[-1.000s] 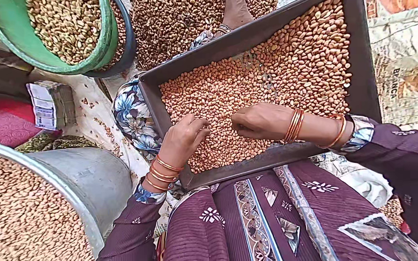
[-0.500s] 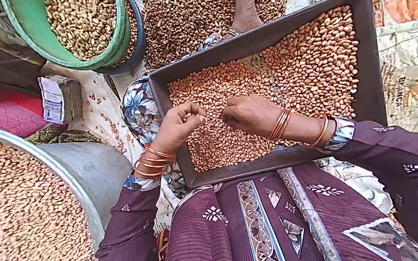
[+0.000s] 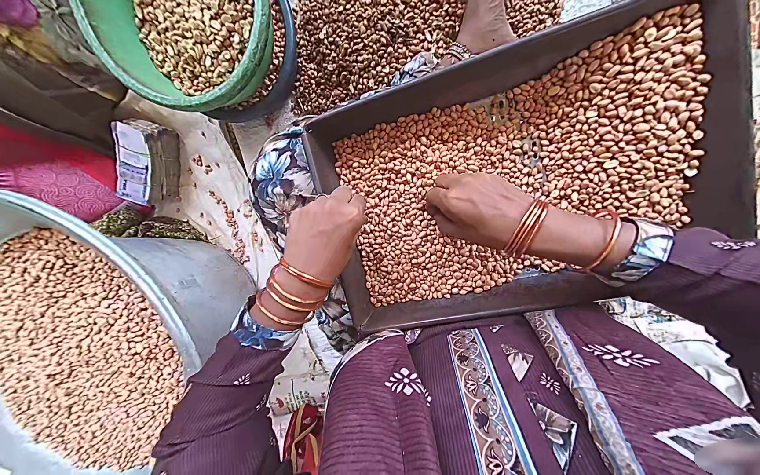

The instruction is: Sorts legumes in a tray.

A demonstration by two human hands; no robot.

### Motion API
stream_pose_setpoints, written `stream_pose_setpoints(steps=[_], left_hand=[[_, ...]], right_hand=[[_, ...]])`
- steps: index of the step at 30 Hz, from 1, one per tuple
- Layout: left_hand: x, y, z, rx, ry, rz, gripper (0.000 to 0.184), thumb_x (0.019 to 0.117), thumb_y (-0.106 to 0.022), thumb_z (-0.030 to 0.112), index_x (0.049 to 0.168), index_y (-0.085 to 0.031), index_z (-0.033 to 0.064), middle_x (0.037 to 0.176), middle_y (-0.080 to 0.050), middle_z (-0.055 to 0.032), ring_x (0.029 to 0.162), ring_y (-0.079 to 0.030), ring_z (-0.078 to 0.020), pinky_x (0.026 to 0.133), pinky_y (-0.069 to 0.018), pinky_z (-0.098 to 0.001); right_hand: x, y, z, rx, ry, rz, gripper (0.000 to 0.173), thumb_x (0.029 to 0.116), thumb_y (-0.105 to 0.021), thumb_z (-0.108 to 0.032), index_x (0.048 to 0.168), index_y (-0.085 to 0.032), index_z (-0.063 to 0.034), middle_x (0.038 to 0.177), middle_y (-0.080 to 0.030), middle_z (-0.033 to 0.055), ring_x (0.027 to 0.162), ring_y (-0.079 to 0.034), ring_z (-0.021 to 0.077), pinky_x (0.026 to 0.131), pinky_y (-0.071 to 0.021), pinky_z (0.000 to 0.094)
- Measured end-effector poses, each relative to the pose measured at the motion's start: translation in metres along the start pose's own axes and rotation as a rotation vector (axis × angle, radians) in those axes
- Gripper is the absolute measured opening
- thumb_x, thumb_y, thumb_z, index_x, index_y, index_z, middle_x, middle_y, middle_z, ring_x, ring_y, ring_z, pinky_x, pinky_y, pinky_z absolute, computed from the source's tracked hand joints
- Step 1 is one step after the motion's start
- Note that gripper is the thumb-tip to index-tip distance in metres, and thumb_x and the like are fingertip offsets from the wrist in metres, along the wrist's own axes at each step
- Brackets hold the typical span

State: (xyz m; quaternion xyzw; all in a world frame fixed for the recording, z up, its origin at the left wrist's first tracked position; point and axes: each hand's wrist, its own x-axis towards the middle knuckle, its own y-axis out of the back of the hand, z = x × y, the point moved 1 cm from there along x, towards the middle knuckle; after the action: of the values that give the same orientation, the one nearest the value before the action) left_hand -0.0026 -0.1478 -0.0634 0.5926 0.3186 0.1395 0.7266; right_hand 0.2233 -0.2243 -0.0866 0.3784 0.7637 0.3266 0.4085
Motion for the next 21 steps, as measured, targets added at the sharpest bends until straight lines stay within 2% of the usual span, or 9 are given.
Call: stream_pose_setpoints(steps=[3, 5, 7, 9, 10, 12, 14, 19, 21], left_hand=[[0.003, -0.008, 0.007, 0.076, -0.010, 0.015, 0.018, 0.1020, -0.062, 0.016, 0.097, -0.070, -0.0002, 0.091, -0.066, -0.0205, 0.075, -0.070, -0.0402, 0.054, -0.0531, -0.0515], [0.005, -0.006, 0.001, -0.035, -0.025, 0.023, 0.018, 0.1023, -0.061, 0.016, 0.100, -0.070, 0.0001, 0.092, -0.067, -0.0203, 0.077, -0.070, -0.0398, 0.059, -0.0551, -0.0528], [0.007, 0.001, -0.014, -0.314, -0.057, 0.112, 0.019, 0.1010, -0.062, 0.018, 0.102, -0.073, 0.0023, 0.084, -0.066, -0.0144, 0.070, -0.065, -0.0298, 0.063, -0.0540, -0.0468], [0.007, 0.007, -0.030, -0.718, -0.029, 0.207, 0.016, 0.0988, -0.064, 0.021, 0.101, -0.073, 0.0090, 0.073, -0.059, 0.0036, 0.059, -0.048, -0.0031, 0.057, -0.0408, -0.0208], [0.005, 0.010, -0.035, -0.970, -0.008, 0.199, 0.011, 0.0987, -0.063, 0.019, 0.101, -0.070, 0.0116, 0.073, -0.059, 0.0091, 0.057, -0.048, 0.0034, 0.055, -0.0403, -0.0140], [0.003, 0.013, -0.039, -1.467, 0.005, 0.149, 0.013, 0.0989, -0.051, 0.016, 0.094, -0.062, 0.0192, 0.068, -0.053, 0.0128, 0.049, -0.040, 0.0045, 0.045, -0.0326, -0.0113], [-0.001, 0.012, -0.038, -1.706, 0.000, 0.050, 0.025, 0.1014, -0.040, 0.023, 0.088, -0.062, 0.0228, 0.072, -0.055, 0.0115, 0.050, -0.039, 0.0033, 0.044, -0.0295, -0.0117], [0.006, -0.002, -0.002, -1.569, 0.142, -0.163, 0.047, 0.1084, -0.023, 0.023, 0.086, -0.064, 0.0163, 0.064, -0.059, 0.0094, 0.046, -0.040, 0.0035, 0.041, -0.0287, -0.0121], [0.007, -0.007, 0.019, -1.590, 0.277, -0.231, 0.047, 0.1114, -0.023, 0.033, 0.086, -0.061, 0.0241, 0.069, -0.064, 0.0117, 0.055, -0.052, 0.0050, 0.048, -0.0402, -0.0116]], right_hand=[[0.001, 0.002, 0.003, -0.011, 0.033, -0.043, 0.022, 0.1049, -0.052, -0.017, 0.102, -0.066, -0.0008, 0.097, -0.063, 0.0163, 0.085, -0.068, 0.0337, 0.068, -0.0553, 0.0479], [-0.002, 0.005, 0.002, -0.058, 0.027, -0.044, 0.019, 0.1042, -0.056, -0.015, 0.102, -0.067, -0.0002, 0.098, -0.064, 0.0170, 0.086, -0.068, 0.0347, 0.069, -0.0557, 0.0478], [-0.004, 0.006, 0.002, -0.104, 0.031, -0.024, 0.016, 0.1027, -0.058, -0.013, 0.099, -0.067, -0.0002, 0.095, -0.063, 0.0169, 0.083, -0.068, 0.0351, 0.065, -0.0549, 0.0476], [-0.005, 0.005, 0.002, -0.119, 0.039, -0.010, 0.017, 0.1024, -0.057, -0.011, 0.097, -0.067, 0.0009, 0.094, -0.063, 0.0179, 0.081, -0.068, 0.0360, 0.062, -0.0544, 0.0486], [-0.005, 0.005, 0.002, -0.113, 0.041, -0.019, 0.017, 0.1020, -0.056, -0.010, 0.096, -0.067, 0.0011, 0.095, -0.063, 0.0182, 0.081, -0.068, 0.0364, 0.062, -0.0543, 0.0490], [-0.003, 0.008, 0.004, -0.087, 0.052, -0.034, 0.017, 0.1011, -0.056, -0.011, 0.094, -0.067, 0.0003, 0.095, -0.064, 0.0176, 0.083, -0.068, 0.0356, 0.065, -0.0546, 0.0491], [0.000, 0.017, 0.004, -0.055, 0.074, -0.050, 0.018, 0.1011, -0.055, -0.014, 0.095, -0.067, -0.0016, 0.094, -0.062, 0.0149, 0.082, -0.066, 0.0322, 0.067, -0.0540, 0.0466], [-0.007, 0.047, -0.041, -0.015, 0.141, 0.194, 0.016, 0.1026, -0.051, -0.012, 0.102, -0.062, -0.0003, 0.091, -0.058, 0.0164, 0.079, -0.065, 0.0330, 0.063, -0.0534, 0.0429], [-0.013, 0.045, -0.061, -0.005, 0.247, 0.341, 0.014, 0.1023, -0.053, -0.007, 0.106, -0.065, -0.0003, 0.092, -0.062, 0.0167, 0.078, -0.066, 0.0321, 0.060, -0.0552, 0.0395]])
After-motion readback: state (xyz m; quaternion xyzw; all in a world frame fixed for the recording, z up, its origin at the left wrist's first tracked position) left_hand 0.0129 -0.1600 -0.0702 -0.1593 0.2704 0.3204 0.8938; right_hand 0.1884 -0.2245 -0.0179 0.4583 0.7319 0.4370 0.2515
